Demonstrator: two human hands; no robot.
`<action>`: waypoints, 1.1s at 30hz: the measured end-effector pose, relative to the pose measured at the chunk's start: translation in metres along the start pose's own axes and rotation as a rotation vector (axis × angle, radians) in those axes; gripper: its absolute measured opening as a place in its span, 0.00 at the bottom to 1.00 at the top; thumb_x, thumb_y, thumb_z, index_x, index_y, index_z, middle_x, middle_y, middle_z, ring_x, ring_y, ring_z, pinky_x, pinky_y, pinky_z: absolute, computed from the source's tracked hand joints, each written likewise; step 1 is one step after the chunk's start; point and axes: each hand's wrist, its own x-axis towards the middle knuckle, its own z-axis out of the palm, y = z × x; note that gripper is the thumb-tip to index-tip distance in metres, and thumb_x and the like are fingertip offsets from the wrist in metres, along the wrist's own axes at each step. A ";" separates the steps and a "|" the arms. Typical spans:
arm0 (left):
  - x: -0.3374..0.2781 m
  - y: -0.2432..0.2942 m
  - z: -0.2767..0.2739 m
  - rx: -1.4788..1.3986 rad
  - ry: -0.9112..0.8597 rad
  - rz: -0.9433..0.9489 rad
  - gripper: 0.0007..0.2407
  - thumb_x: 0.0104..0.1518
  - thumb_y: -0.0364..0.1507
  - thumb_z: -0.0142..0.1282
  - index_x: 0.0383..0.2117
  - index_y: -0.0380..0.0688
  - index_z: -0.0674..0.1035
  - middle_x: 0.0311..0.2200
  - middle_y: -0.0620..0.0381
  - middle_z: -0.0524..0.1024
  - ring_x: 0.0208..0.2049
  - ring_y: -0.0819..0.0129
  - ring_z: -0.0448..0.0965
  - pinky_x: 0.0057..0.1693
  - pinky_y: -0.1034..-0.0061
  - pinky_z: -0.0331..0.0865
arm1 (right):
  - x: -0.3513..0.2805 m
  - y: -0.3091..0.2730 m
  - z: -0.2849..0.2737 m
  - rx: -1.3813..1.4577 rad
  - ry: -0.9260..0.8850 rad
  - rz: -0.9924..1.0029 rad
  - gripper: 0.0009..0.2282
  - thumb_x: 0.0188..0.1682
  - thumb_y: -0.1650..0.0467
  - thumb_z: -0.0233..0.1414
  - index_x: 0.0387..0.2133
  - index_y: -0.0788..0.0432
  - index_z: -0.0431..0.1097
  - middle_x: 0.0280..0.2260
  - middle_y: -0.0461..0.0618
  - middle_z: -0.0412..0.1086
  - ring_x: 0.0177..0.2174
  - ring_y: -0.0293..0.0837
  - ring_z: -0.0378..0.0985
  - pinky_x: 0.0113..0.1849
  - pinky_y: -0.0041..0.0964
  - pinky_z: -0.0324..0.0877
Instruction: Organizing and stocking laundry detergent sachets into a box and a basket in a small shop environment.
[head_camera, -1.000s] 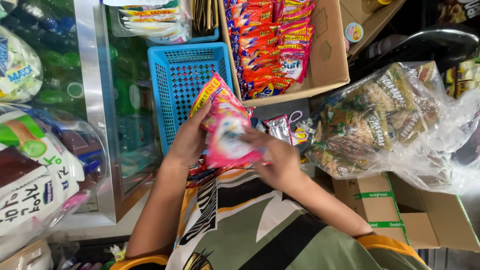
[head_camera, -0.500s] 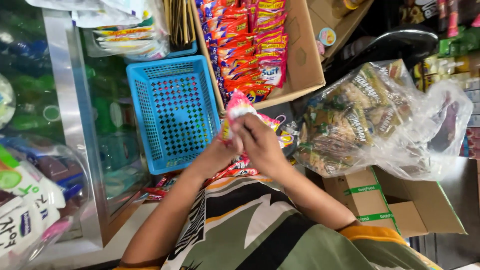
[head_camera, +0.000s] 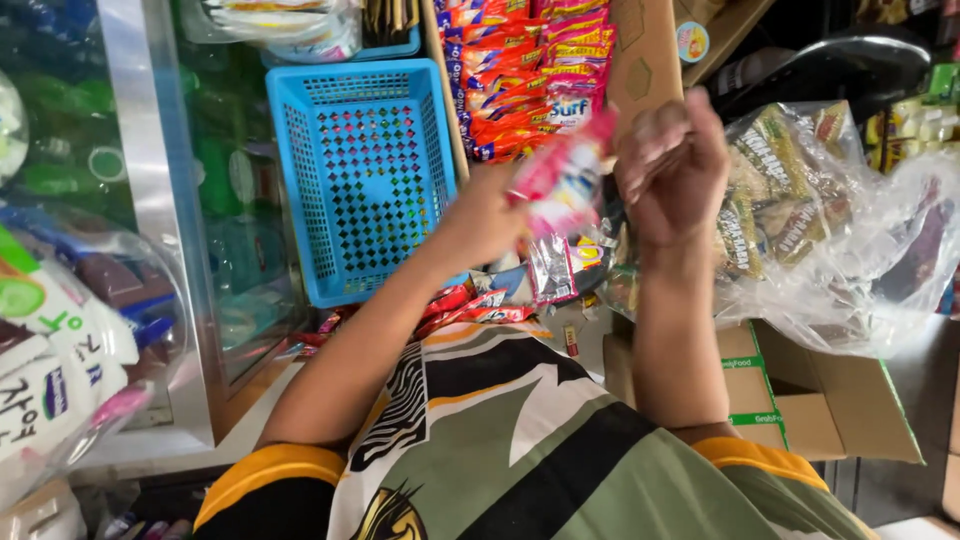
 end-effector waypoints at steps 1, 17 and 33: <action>-0.003 0.003 -0.008 -0.050 0.090 0.002 0.11 0.59 0.25 0.53 0.48 0.40 0.81 0.28 0.52 0.81 0.26 0.70 0.79 0.35 0.70 0.74 | -0.004 -0.011 -0.020 -0.531 0.093 0.128 0.18 0.64 0.66 0.43 0.29 0.65 0.72 0.29 0.56 0.73 0.27 0.47 0.78 0.28 0.36 0.71; -0.066 -0.026 -0.066 -0.290 0.341 -0.082 0.14 0.69 0.37 0.50 0.30 0.38 0.75 0.26 0.67 0.67 0.31 0.81 0.62 0.38 0.79 0.61 | -0.045 0.215 -0.222 -2.179 0.220 -0.207 0.12 0.38 0.69 0.58 0.33 0.64 0.75 0.38 0.62 0.76 0.43 0.63 0.75 0.46 0.54 0.67; -0.078 -0.029 -0.061 -0.449 0.241 -0.119 0.17 0.71 0.40 0.45 0.29 0.40 0.72 0.27 0.67 0.65 0.32 0.79 0.61 0.41 0.78 0.60 | -0.039 0.207 -0.196 -2.201 -0.018 -0.271 0.09 0.38 0.67 0.58 0.28 0.60 0.76 0.34 0.58 0.76 0.39 0.58 0.77 0.45 0.53 0.64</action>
